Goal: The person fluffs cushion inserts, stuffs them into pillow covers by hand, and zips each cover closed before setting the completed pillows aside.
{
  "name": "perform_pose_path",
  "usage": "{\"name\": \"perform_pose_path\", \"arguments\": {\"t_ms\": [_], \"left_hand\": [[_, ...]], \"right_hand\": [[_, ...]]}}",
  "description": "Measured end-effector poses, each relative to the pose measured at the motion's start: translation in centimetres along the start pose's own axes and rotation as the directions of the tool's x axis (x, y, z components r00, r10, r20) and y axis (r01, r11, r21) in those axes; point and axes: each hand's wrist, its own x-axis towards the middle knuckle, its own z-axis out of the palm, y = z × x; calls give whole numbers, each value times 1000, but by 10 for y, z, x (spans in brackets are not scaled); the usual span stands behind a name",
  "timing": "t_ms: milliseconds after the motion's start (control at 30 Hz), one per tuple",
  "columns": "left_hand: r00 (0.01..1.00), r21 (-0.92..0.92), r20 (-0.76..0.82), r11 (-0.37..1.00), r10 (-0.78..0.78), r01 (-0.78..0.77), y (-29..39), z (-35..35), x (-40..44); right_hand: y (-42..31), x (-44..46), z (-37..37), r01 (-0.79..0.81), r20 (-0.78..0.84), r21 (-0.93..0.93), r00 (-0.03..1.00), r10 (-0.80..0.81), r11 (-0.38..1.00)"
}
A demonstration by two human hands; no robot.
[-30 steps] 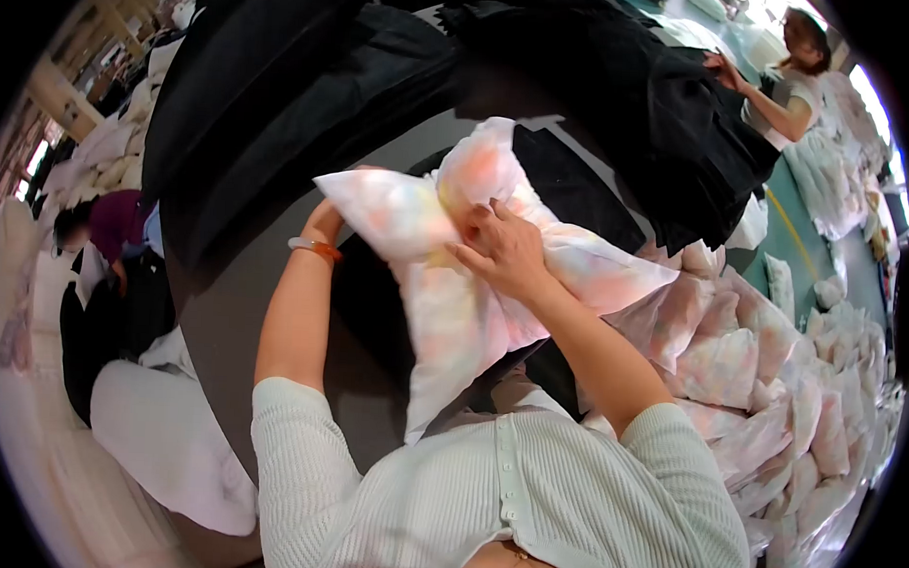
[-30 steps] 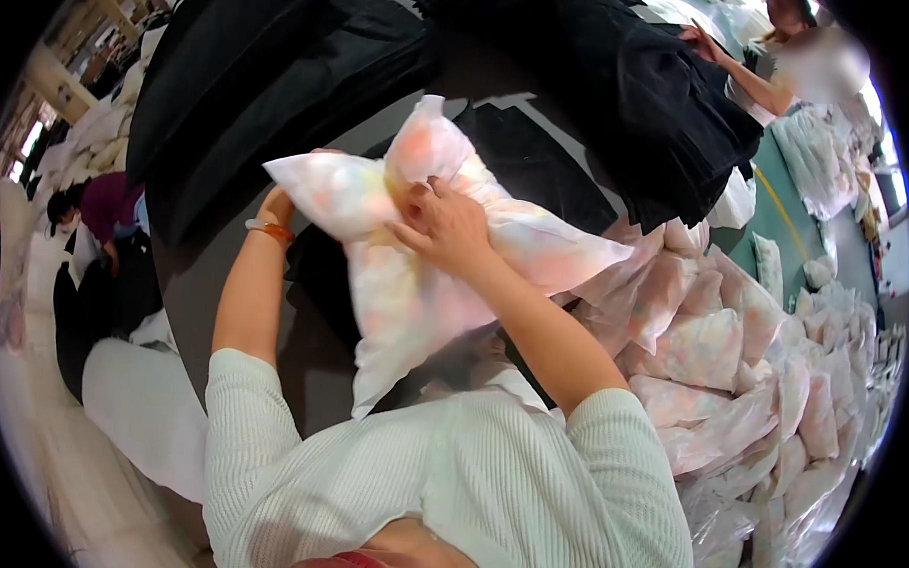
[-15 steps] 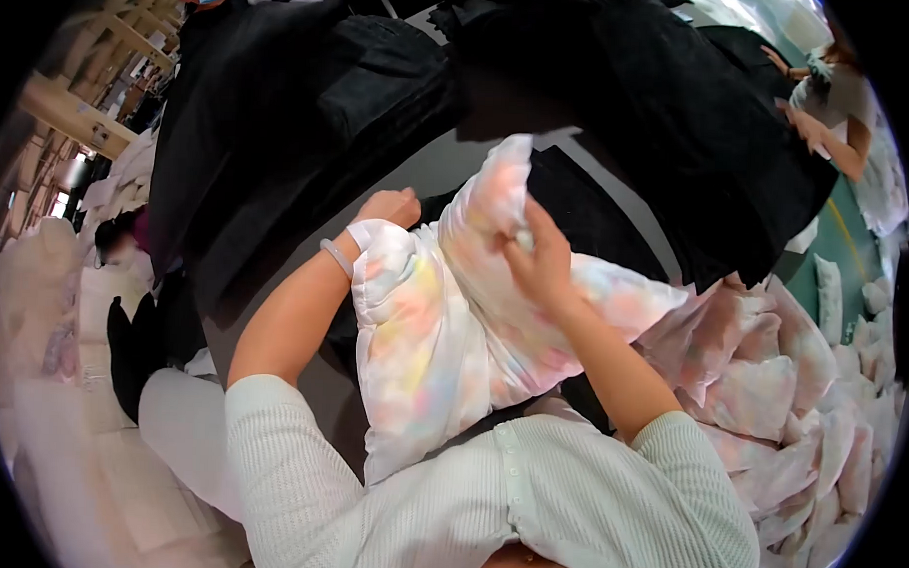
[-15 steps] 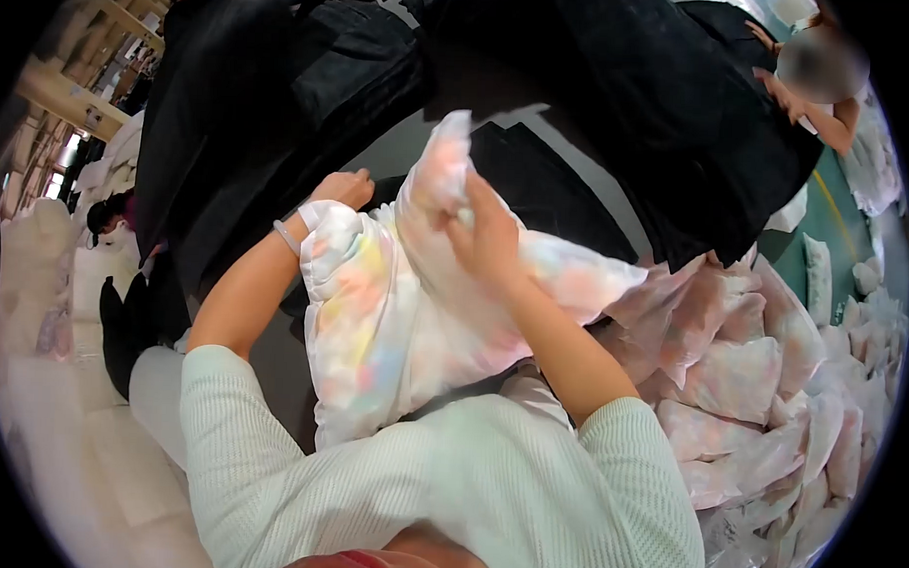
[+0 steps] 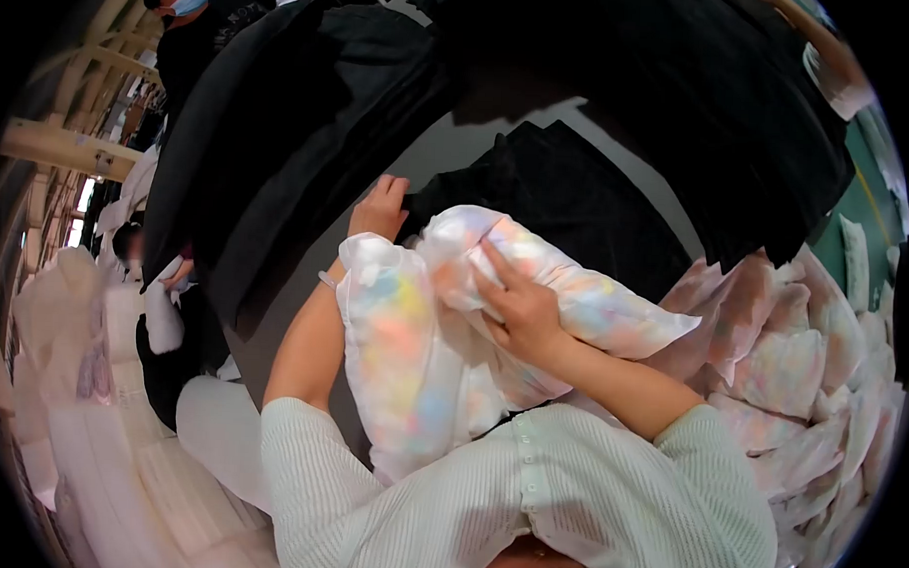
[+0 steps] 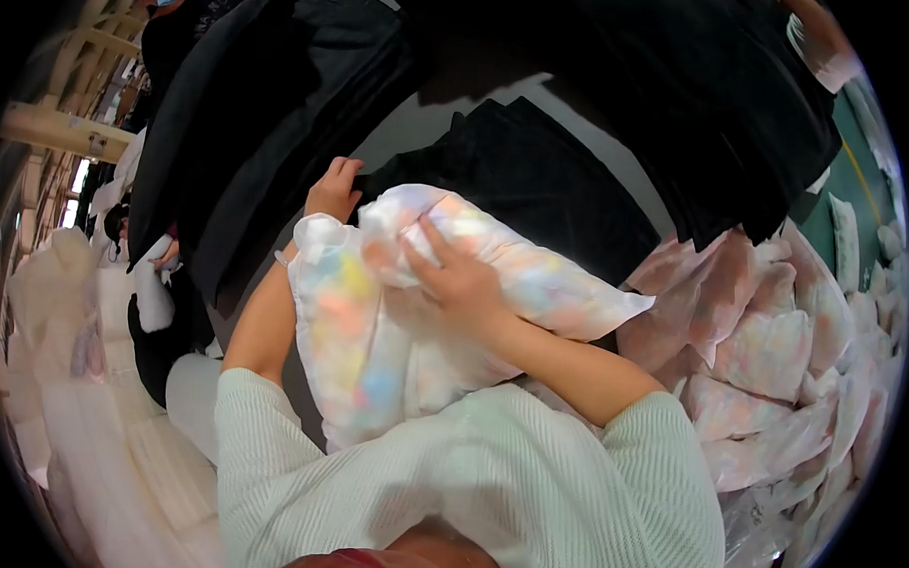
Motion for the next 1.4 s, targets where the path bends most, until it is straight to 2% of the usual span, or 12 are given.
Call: {"name": "perform_pose_path", "arguments": {"t_ms": [67,233,433,567,833,867,967,1033,1067,1233,1300,1400], "left_hand": [[971,-444,70,864,-231,237,4,10,-3],[948,-1,311,997,-71,75,11,-2,3],[967,-467,-129,874,-220,137,14,-2,35],[921,-600,56,724,-385,339,34,-35,60],[960,-534,-248,845,-131,-23,85,-77,73],[957,-518,-291,844,-21,-139,97,-82,76],[957,-533,-193,796,216,-287,121,-71,81],[982,-489,-175,860,71,-149,112,-62,89],[985,-443,-155,896,-78,1,105,-58,90],[963,-402,-40,887,-265,228,91,-40,93],[988,-588,-139,809,-71,-24,103,-45,94],[972,-538,-71,811,226,-228,139,-45,80]], "right_hand": [[-11,-8,8,-17,51,-23,999,18,1000],[-42,-4,-8,-46,226,9,973,43,999],[-72,-12,-21,-30,183,-41,982,37,999],[-64,-4,-23,-62,108,-33,992,66,998],[29,63,4,-297,243,-654,788,566,695],[63,66,15,-85,237,-799,866,441,596],[135,55,26,-306,234,-460,864,447,833],[93,86,1,-483,200,-548,717,668,683],[87,83,-1,-815,61,-81,571,819,574],[34,33,11,-252,-82,-467,967,243,847],[65,28,32,19,-92,-723,988,-124,690],[102,55,53,-128,-87,-705,992,95,698]]}}
